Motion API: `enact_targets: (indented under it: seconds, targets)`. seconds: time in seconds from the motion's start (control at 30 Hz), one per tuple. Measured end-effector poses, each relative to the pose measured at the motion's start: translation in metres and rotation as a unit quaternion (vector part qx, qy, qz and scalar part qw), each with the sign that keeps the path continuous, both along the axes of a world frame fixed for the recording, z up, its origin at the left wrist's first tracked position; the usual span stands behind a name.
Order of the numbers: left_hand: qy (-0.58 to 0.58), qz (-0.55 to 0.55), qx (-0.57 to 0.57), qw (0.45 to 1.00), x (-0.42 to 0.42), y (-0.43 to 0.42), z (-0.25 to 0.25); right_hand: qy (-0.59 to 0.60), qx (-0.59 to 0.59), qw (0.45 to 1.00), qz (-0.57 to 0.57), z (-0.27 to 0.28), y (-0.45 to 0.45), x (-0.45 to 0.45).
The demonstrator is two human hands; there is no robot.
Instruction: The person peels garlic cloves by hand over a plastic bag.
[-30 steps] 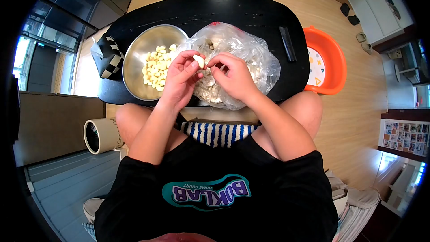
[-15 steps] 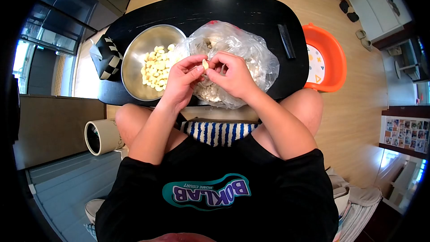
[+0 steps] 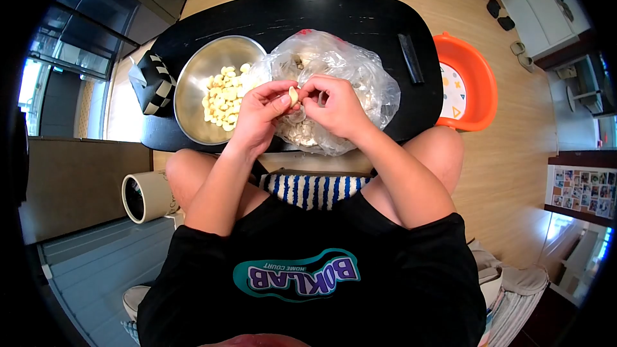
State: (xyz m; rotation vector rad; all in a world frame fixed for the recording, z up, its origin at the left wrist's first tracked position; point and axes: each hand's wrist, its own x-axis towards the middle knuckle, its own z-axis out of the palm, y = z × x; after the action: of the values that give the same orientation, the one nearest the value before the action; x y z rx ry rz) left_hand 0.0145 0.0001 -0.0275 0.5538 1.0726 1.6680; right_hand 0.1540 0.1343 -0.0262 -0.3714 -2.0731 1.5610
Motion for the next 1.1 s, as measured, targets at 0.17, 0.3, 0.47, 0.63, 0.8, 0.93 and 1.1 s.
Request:
enact_targets:
  seconds: [0.17,0.3,0.47,0.63,0.8,0.93,1.1]
  targets:
    - [-0.013,0.002,0.007,1.0,0.002,0.0,0.002,-0.033,-0.029,0.999,0.025,0.002,-0.001,0.003]
    - [-0.021,0.021,0.008,1.0,0.005,0.001,0.009,-0.042,-0.002,0.999,0.018,0.009,-0.003,0.003]
    - [-0.01,0.01,-0.002,1.0,0.004,0.0,0.006,-0.037,0.016,0.999,0.013,0.01,-0.004,0.003]
    - [0.003,0.004,-0.015,1.0,0.004,0.0,0.007,-0.032,0.016,0.999,0.025,0.01,-0.001,0.003]
    - [0.011,-0.018,-0.005,1.0,-0.003,0.0,0.001,-0.02,0.046,0.999,0.007,0.009,0.0,0.002]
    - [0.007,-0.015,-0.007,1.0,-0.002,0.0,0.002,-0.01,0.039,0.999,0.003,0.007,0.0,0.001]
    - [0.008,-0.001,-0.004,1.0,-0.001,0.0,0.003,-0.043,0.001,0.999,0.03,0.012,-0.002,0.004]
